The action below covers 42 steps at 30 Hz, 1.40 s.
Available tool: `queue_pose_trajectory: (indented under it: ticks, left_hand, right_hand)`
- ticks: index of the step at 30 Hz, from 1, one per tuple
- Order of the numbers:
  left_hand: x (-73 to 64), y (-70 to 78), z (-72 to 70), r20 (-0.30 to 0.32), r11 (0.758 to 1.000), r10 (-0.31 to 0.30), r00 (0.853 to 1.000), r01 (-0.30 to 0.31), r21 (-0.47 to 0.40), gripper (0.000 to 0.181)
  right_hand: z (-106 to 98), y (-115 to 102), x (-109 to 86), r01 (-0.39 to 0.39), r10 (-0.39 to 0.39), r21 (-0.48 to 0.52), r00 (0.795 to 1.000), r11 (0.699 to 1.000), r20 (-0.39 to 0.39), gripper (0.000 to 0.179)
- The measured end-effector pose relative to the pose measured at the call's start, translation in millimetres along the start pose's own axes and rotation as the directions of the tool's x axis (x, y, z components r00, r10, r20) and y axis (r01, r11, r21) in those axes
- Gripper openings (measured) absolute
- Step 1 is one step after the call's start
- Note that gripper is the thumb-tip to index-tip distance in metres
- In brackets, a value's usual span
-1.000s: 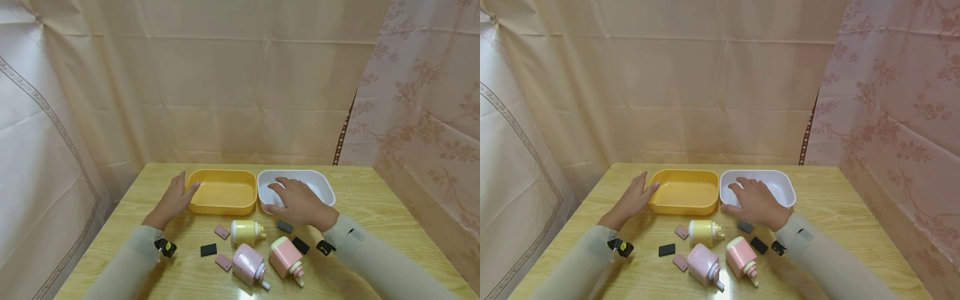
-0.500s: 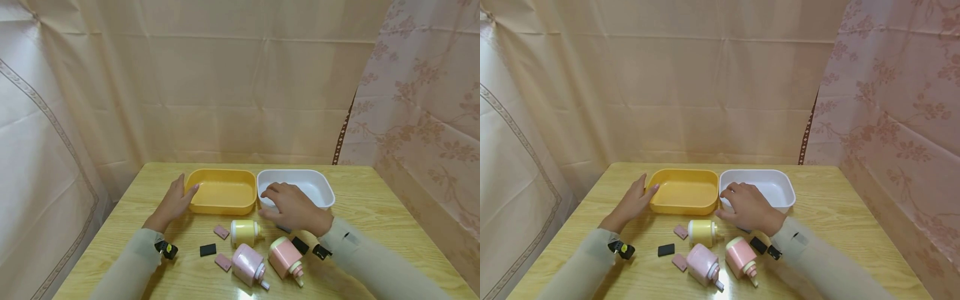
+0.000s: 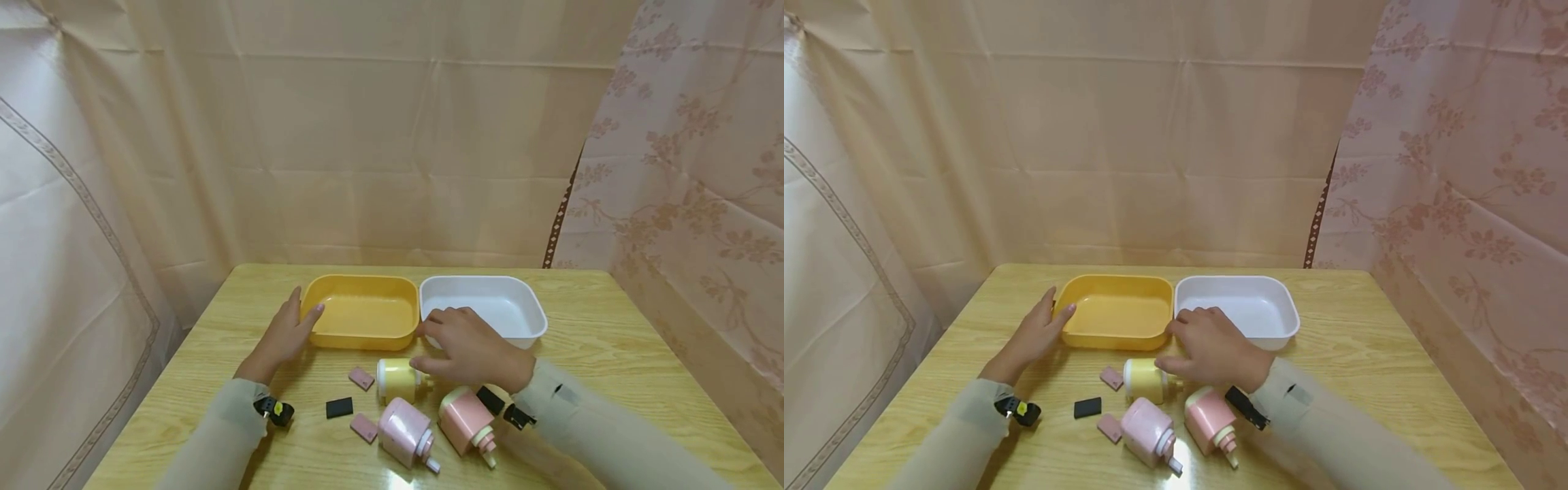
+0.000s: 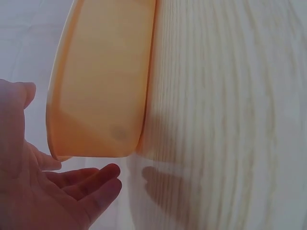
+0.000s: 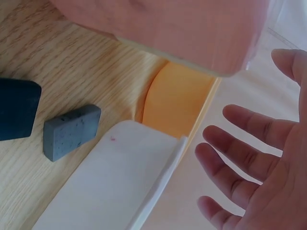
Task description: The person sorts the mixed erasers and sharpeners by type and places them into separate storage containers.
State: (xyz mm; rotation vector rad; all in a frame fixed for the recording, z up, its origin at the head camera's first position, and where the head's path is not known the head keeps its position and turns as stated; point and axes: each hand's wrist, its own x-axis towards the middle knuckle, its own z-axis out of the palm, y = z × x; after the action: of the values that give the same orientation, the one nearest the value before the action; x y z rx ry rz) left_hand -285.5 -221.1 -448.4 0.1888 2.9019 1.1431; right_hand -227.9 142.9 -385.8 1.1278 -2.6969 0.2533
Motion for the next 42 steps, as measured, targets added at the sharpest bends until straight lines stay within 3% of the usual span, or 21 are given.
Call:
queue_pose_trajectory:
  ticks: [10,17,22,32,42]
  left_hand:
    - [-1.9,-8.7,6.0,0.012,1.0,-0.003,1.0,0.003,-0.027,0.099]
    - [-3.5,-11.9,9.5,0.021,1.0,0.007,1.0,-0.006,-0.03,0.099]
    - [-5.3,-12.7,10.2,0.029,0.999,0.035,0.999,-0.034,-0.031,0.096]
    - [-4.4,-11.2,8.7,0.06,1.0,0.012,0.998,-0.011,-0.01,0.096]
    - [-4.8,-10.2,9.2,0.078,1.0,-0.006,0.997,0.007,-0.014,0.098]
  right_hand:
    - [5,-6,1.3,0.019,-0.022,0.029,0.993,0.999,0.112,0.046]
    - [12,-9,4.0,0.08,-0.091,0.082,0.986,0.993,0.138,0.05]
    - [15,-12,4.1,0.083,-0.102,0.11,0.979,0.99,0.179,0.055]
    - [19,-14,5.9,0.108,-0.129,0.111,0.971,0.988,0.2,0.036]
    - [20,-12,8.0,0.14,-0.15,0.062,0.968,0.988,0.2,0.031]
